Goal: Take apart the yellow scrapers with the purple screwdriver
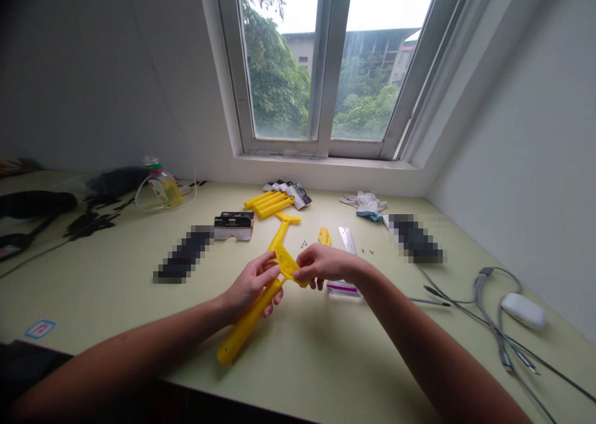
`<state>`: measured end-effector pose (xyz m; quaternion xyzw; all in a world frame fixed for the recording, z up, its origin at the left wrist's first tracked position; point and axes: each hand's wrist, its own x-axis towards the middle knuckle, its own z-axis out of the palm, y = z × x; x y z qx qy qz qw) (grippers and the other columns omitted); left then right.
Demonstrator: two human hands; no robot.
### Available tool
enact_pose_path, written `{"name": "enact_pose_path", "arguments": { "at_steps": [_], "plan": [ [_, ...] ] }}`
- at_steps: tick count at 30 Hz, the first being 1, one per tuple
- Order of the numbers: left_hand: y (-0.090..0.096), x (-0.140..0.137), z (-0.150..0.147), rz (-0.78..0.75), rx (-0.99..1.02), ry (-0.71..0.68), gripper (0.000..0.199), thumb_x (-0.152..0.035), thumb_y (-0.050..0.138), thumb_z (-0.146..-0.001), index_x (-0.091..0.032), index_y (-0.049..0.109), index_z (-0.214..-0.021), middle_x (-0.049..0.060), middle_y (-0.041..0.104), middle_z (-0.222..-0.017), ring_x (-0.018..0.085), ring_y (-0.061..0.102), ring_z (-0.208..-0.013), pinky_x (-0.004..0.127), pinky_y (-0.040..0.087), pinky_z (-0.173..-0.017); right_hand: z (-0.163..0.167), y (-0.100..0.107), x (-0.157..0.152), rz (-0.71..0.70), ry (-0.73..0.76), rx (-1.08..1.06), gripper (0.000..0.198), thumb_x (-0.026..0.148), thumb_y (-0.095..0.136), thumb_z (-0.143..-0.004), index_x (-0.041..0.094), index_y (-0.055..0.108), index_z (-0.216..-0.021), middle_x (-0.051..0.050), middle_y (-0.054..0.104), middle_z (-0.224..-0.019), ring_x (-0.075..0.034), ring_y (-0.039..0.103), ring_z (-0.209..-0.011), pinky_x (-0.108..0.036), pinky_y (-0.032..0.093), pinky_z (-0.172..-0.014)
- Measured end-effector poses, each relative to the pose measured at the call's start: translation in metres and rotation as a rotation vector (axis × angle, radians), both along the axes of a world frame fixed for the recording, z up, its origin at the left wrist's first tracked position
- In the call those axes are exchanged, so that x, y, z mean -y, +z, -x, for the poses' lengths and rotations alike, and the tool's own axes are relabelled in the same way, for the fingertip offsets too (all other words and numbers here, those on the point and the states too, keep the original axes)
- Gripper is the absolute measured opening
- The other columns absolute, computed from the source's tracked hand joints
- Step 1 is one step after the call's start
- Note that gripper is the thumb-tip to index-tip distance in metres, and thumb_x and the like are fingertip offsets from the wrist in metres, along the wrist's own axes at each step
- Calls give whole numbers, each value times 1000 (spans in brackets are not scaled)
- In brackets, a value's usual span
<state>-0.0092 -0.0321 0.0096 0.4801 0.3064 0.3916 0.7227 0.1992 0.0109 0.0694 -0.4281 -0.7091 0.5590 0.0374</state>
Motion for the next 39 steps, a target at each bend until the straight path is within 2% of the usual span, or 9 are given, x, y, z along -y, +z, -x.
{"name": "enact_pose_path", "arguments": {
  "at_steps": [6, 13, 17, 20, 23, 28, 33, 39],
  "plan": [
    [4, -1, 0, 2, -14, 8, 45, -42, 64, -86, -18, 49, -120, 5, 56, -94, 13, 61, -56, 20, 47, -34, 2, -4, 0, 26, -70, -33, 26, 38, 68, -76, 13, 65, -83, -6, 70, -82, -11, 61, -62, -23, 49, -55],
    [2, -3, 1, 11, 1, 13, 41, -40, 61, -87, -16, 49, -119, 6, 58, -93, 13, 60, -56, 20, 48, -35, 0, -17, -1, 31, -171, -171, 31, 40, 74, -74, 12, 69, -87, -2, 66, -77, -8, 58, -61, -21, 47, -56],
    [0, -3, 0, 30, 18, -14, 40, -38, 61, -88, -16, 48, -119, 6, 59, -90, 13, 61, -56, 20, 49, -36, -7, -23, 5, 178, -213, -293, 31, 41, 72, -77, 11, 69, -86, -4, 68, -79, -5, 55, -56, -18, 43, -53],
    [0, -2, -1, 59, 27, -22, 39, -37, 60, -88, -15, 49, -118, 6, 59, -89, 13, 60, -56, 20, 48, -36, -11, -26, 11, 299, -263, -391, 29, 38, 67, -82, 9, 69, -89, -10, 71, -85, -6, 57, -56, -19, 47, -55],
    [1, -2, -1, 90, 32, -16, 40, -37, 61, -87, -16, 49, -118, 6, 59, -88, 13, 60, -56, 19, 48, -36, -11, -28, 14, 346, -287, -452, 25, 31, 64, -81, 9, 70, -93, -12, 73, -90, -9, 62, -60, -20, 49, -58],
    [1, -4, -1, 115, 65, -29, 41, -38, 63, -85, -17, 49, -116, 5, 58, -88, 12, 60, -55, 20, 47, -35, -12, -33, 14, 315, -263, -503, 25, 22, 71, -75, 11, 72, -97, -8, 72, -90, -8, 62, -63, -19, 50, -62],
    [3, -2, -1, 128, 93, -38, 37, -40, 63, -85, -17, 50, -110, 4, 57, -85, 11, 59, -52, 19, 47, -35, -10, -30, 18, 240, -247, -522, 32, 33, 76, -74, 12, 74, -98, -7, 71, -87, -8, 61, -64, -21, 49, -62],
    [8, 2, -3, 133, 115, -19, 32, -41, 61, -86, -17, 50, -105, 2, 57, -82, 9, 56, -46, 18, 44, -34, -2, -27, 25, 102, -261, -556, 30, 39, 75, -76, 13, 71, -89, -5, 70, -83, -9, 61, -62, -23, 48, -61]
  ]
}}
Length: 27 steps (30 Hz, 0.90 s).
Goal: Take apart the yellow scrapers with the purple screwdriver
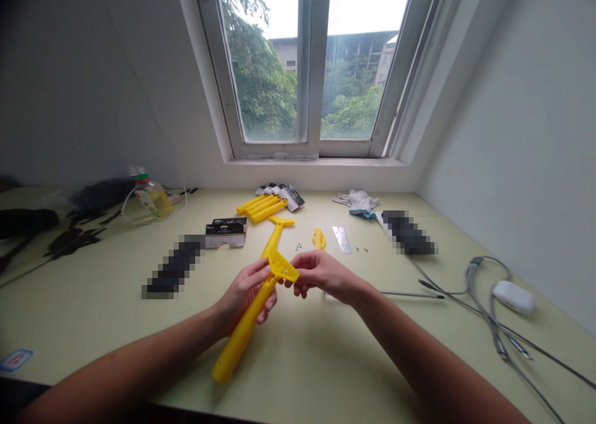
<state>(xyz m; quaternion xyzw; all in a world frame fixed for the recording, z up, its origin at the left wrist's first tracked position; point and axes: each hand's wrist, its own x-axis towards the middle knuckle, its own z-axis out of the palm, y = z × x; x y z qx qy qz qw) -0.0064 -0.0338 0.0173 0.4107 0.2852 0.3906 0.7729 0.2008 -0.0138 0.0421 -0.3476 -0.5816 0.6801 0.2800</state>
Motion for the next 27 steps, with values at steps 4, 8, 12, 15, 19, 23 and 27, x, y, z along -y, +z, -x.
{"name": "enact_pose_path", "arguments": {
  "at_steps": [4, 8, 12, 15, 19, 23, 27],
  "plan": [
    [4, 3, 0, 19, -3, -4, 30, -40, 59, -88, -17, 49, -105, 1, 57, -79, 8, 55, -43, 18, 42, -33, 4, 3, 4, -74, 5, 3, 36, 46, 72, -78, 13, 66, -90, -6, 69, -83, -12, 63, -65, -27, 50, -63],
    [8, 5, 1, 26, 3, -13, 28, -40, 58, -88, -17, 50, -103, 1, 57, -77, 7, 52, -40, 18, 40, -32, 8, 6, 8, -164, -21, 28, 38, 50, 71, -78, 14, 63, -88, -6, 69, -82, -12, 61, -66, -28, 50, -64],
    [7, 4, 2, 49, 35, -15, 27, -39, 58, -88, -17, 51, -102, 1, 58, -78, 7, 51, -41, 18, 40, -33, 14, 2, 11, -257, -115, 55, 36, 50, 69, -80, 16, 61, -88, -6, 68, -81, -13, 60, -66, -30, 51, -67],
    [4, 3, 3, 55, 64, 13, 26, -37, 58, -87, -16, 52, -101, 2, 57, -83, 8, 54, -45, 19, 42, -35, 19, -5, 13, -364, -194, 84, 31, 47, 67, -82, 17, 61, -89, -5, 67, -80, -14, 62, -68, -30, 52, -66],
    [2, 3, 3, 58, 72, 39, 26, -37, 57, -87, -15, 52, -99, 3, 57, -84, 9, 55, -48, 20, 44, -37, 23, -10, 17, -557, -261, 166, 19, 37, 64, -86, 19, 61, -90, -6, 68, -82, -17, 65, -74, -31, 54, -71],
    [5, 5, 3, 78, 20, 65, 26, -40, 53, -90, -15, 51, -97, 1, 57, -71, 8, 51, -42, 20, 42, -36, 26, -11, 20, -644, -302, 235, 19, 35, 62, -88, 20, 62, -98, -6, 71, -87, -18, 67, -77, -33, 55, -75],
    [7, 6, 5, 63, -20, 10, 30, -44, 44, -94, -15, 51, -90, -1, 53, -52, 9, 44, -34, 18, 36, -34, 28, -9, 22, -697, -332, 253, 16, 34, 60, -89, 20, 62, -96, -5, 70, -81, -17, 66, -72, -31, 54, -70]
  ]
}}
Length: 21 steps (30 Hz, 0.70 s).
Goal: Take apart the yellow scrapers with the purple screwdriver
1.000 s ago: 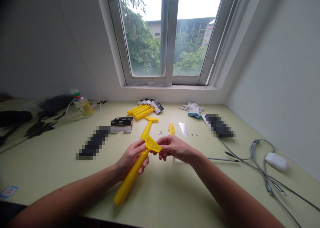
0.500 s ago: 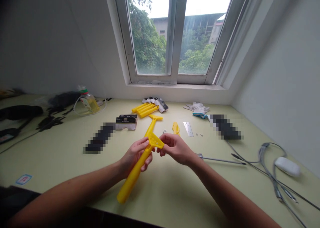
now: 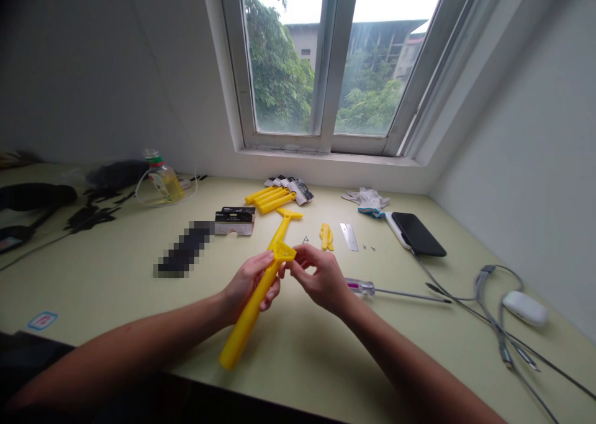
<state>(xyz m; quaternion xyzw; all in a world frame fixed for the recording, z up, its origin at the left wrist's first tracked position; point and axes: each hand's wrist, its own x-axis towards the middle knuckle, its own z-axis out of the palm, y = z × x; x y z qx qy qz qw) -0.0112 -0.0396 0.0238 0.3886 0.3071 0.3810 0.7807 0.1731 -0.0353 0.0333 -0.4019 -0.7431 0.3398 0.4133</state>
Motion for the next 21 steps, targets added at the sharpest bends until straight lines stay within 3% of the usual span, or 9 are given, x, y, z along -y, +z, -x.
{"name": "enact_pose_path", "arguments": {
  "at_steps": [5, 9, 17, 21],
  "plan": [
    [-1, 0, 0, -22, -9, -60, 34, -46, 42, -94, -15, 52, -84, -1, 50, -46, 8, 39, -31, 16, 30, -32, -1, 2, 0, -106, -28, 55, 6, 24, 59, -86, 20, 62, -87, -2, 67, -75, -15, 61, -69, -28, 50, -68],
    [0, 1, -2, -13, 5, -47, 30, -44, 47, -92, -15, 51, -83, -2, 51, -49, 8, 40, -30, 17, 30, -30, 0, 1, 1, -113, -30, -16, 5, 17, 57, -82, 19, 62, -81, -1, 64, -71, -14, 58, -66, -28, 49, -65],
    [0, 2, -3, -39, 54, 9, 26, -41, 49, -92, -16, 50, -88, -2, 54, -58, 8, 43, -31, 17, 32, -28, 9, -4, 1, 288, 98, -420, 9, 26, 61, -83, 17, 61, -81, 2, 59, -61, -12, 54, -57, -27, 45, -59],
    [2, 4, -4, -59, 93, 26, 23, -39, 51, -92, -16, 49, -90, -2, 56, -65, 8, 47, -33, 17, 35, -27, 11, -6, 2, 418, 162, -543, 12, 26, 57, -85, 17, 58, -76, 2, 55, -60, -11, 49, -56, -26, 40, -56]
  ]
}}
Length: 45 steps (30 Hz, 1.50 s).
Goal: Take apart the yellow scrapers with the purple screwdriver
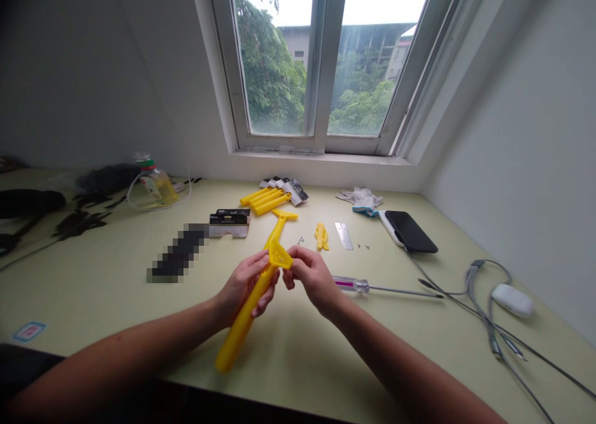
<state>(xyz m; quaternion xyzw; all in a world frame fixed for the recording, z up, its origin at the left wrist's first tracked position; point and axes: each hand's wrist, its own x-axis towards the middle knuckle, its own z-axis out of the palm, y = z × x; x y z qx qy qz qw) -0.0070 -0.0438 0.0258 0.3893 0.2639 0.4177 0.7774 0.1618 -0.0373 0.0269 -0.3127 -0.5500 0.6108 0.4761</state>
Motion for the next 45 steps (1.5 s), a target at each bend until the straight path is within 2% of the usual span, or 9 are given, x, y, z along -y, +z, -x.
{"name": "enact_pose_path", "arguments": {
  "at_steps": [9, 16, 22, 30, 35, 40, 45],
  "plan": [
    [-5, 0, 1, -52, 27, -14, 21, -38, 50, -94, -17, 48, -96, -2, 56, -66, 9, 50, -35, 17, 39, -27, 6, 4, 6, 155, 96, -113, 23, 31, 50, -90, 18, 48, -71, 4, 43, -62, -9, 40, -53, -25, 32, -53],
    [-5, 0, 0, -89, 32, 1, 21, -39, 51, -94, -18, 47, -98, -1, 58, -72, 9, 52, -36, 17, 39, -26, 5, 6, 6, 178, 76, -60, 30, 37, 49, -91, 18, 47, -69, 4, 41, -56, -9, 35, -49, -26, 29, -50],
    [-4, 0, 0, -117, 29, -7, 22, -40, 51, -94, -18, 48, -98, -1, 57, -73, 8, 52, -36, 17, 39, -26, 3, 11, 4, 231, 151, -101, 27, 35, 56, -87, 17, 50, -68, 4, 42, -55, -8, 37, -48, -25, 27, -49],
    [-3, 2, 0, -211, 8, -7, 23, -41, 50, -95, -18, 47, -98, -1, 58, -74, 8, 52, -36, 17, 39, -27, 2, 12, 4, 253, 190, -60, 37, 39, 53, -87, 17, 47, -59, 5, 38, -49, -7, 30, -44, -24, 24, -45],
    [-5, 0, 1, -229, 2, 2, 23, -41, 49, -95, -18, 46, -98, -1, 58, -75, 8, 52, -36, 17, 39, -27, -4, 13, 1, 257, 223, -33, 29, 37, 54, -87, 15, 57, -69, 3, 46, -52, -8, 37, -45, -23, 29, -44],
    [-2, 1, 2, -229, -32, -9, 26, -43, 49, -95, -19, 47, -101, 0, 57, -78, 8, 52, -37, 17, 39, -28, -10, 16, -1, 234, 271, -2, 25, 39, 61, -87, 15, 61, -81, 5, 46, -53, -7, 34, -45, -22, 27, -45],
    [0, 2, 2, -233, -59, -1, 27, -45, 50, -95, -19, 47, -101, 0, 57, -78, 8, 51, -37, 17, 38, -28, -14, 19, -3, 260, 289, 0, 26, 39, 64, -87, 13, 61, -81, 6, 45, -53, -6, 33, -46, -22, 26, -45]
  ]
}}
